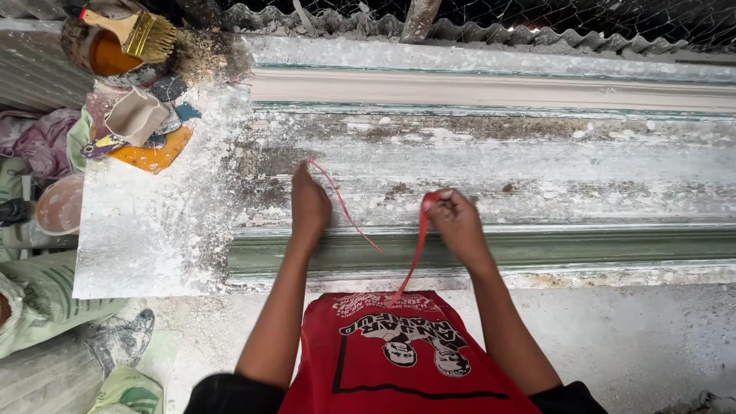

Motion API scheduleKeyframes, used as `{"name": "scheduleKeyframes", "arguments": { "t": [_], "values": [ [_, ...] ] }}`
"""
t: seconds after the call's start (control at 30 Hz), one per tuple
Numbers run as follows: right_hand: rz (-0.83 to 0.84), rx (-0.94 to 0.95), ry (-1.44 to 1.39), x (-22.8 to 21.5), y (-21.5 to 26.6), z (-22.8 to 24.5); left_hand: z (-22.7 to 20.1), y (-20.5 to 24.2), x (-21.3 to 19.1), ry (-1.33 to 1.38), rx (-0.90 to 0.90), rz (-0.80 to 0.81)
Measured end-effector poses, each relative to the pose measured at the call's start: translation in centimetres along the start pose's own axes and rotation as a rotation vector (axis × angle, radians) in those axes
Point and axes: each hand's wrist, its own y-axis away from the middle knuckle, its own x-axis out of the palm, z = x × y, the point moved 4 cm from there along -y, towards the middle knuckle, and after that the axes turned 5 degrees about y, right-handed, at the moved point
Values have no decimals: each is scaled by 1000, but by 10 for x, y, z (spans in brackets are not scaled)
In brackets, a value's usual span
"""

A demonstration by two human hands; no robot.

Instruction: Tying and bundling small red plastic wires or ties on a workbench.

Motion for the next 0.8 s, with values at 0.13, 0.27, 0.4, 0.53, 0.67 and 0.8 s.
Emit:
{"name": "scheduleKeyframes", "arguments": {
  "t": [0.13,0.27,0.4,0.53,0.67,0.8],
  "values": [
    [93,20,-51,24,3,-9,5,47,12,-256,-108,276],
    [222,2,-72,39,2,8,-72,65,-12,30,3,292],
    [307,4,-72,49,6,29,-114,70,-22,381,154,257],
    [292,1,-111,50,6,38,-95,64,-6,384,151,246],
    [268,8,-114,48,7,41,-97,65,-1,392,174,225],
    [239,-9,-122,45,7,40,-106,67,4,339,255,155]
  ]
}}
